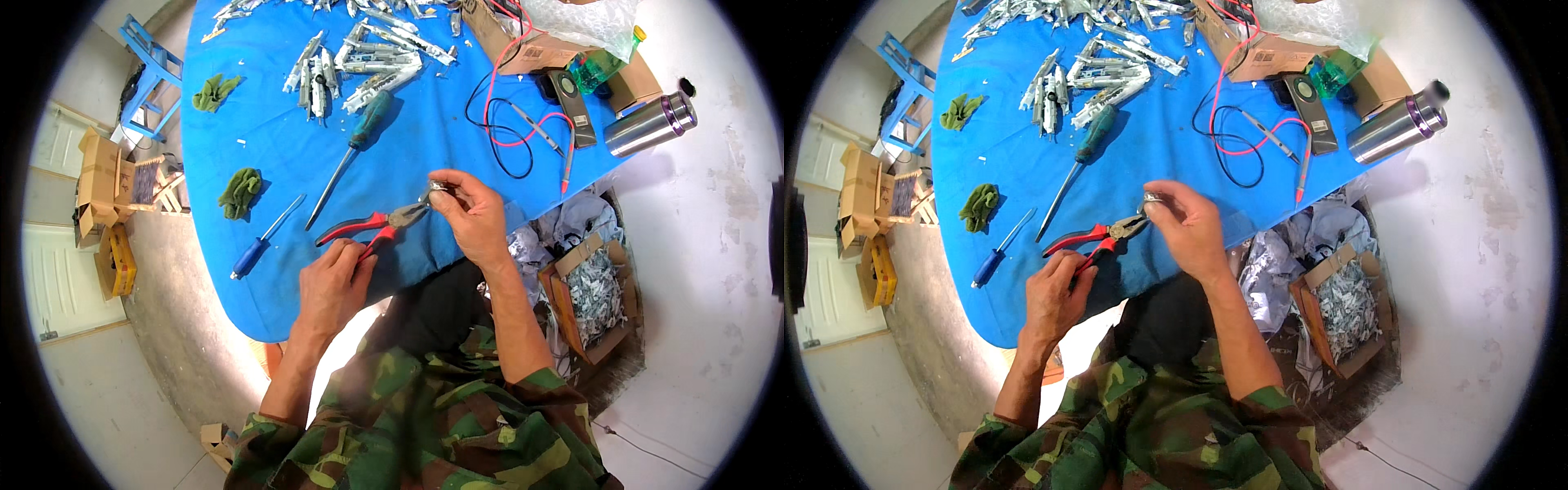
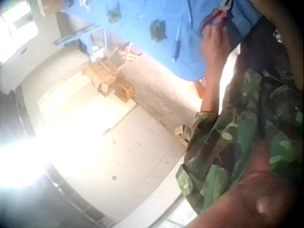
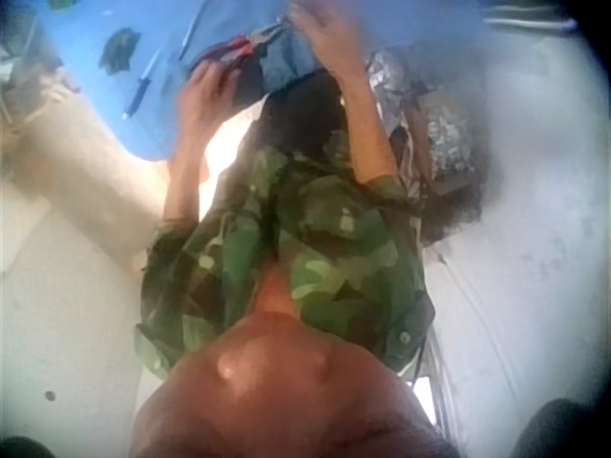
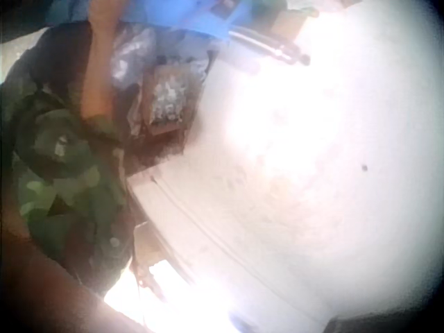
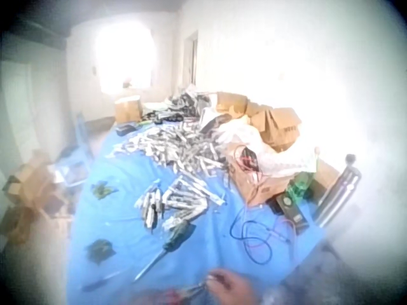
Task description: The person uses pliers and a screwdriver to assemble small metal components, fitting a metal piece into a plastic housing and securing it by tightening a screw.
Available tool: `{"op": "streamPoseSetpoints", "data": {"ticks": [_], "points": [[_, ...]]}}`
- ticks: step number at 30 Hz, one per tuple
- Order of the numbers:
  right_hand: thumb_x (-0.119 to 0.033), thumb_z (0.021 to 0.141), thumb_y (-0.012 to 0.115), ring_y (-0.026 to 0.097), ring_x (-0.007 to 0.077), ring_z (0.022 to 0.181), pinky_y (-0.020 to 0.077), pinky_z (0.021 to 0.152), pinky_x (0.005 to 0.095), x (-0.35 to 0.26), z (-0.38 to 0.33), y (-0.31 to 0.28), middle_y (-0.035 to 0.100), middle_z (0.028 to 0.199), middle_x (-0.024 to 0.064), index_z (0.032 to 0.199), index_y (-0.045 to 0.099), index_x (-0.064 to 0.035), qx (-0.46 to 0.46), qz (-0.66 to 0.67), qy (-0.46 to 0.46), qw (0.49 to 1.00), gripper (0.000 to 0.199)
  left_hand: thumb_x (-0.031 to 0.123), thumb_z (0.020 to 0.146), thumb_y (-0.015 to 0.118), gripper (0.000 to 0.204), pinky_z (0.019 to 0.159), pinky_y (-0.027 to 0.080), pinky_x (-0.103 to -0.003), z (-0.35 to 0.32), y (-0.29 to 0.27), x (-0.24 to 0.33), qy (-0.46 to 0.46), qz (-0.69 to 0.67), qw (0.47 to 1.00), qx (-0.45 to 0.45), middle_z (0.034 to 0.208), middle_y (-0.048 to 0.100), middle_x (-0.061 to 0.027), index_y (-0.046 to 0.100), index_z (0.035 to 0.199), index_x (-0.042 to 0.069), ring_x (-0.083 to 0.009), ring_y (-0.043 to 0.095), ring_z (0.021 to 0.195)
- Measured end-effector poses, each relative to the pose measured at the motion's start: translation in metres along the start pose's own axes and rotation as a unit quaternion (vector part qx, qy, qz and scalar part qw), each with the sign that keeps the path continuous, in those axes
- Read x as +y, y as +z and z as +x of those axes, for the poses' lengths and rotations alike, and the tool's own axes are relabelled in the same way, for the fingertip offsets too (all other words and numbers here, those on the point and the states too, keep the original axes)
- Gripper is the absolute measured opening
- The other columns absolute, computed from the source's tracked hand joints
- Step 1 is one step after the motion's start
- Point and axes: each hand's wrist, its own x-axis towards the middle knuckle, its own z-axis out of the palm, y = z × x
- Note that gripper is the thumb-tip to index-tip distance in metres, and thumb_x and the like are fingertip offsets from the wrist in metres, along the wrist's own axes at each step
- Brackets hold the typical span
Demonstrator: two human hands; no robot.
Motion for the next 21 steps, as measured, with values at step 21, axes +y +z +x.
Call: {"op": "streamPoseSetpoints", "data": {"ticks": [21], "points": [[-0.004, 0.089, 0.069, 0.068, 0.017, 0.095, 0.0548, 0.081, 0.0292, -0.002, -0.003, 0.005, 0.07, 0.111, 0.0103, 0.117, 0.071, -0.0049, -0.049, -0.187, -0.057, 0.979, 0.028, 0.015, 0.084, 0.076, 0.018, 0.074, 0.053, -0.044, 0.011, 0.002, 0.009, 0.024, 0.076, 0.996, 0.032, 0.111, 0.063, -0.0121, 0.067, 0.096, 0.006, -0.0327, 0.063, 0.1]]}}
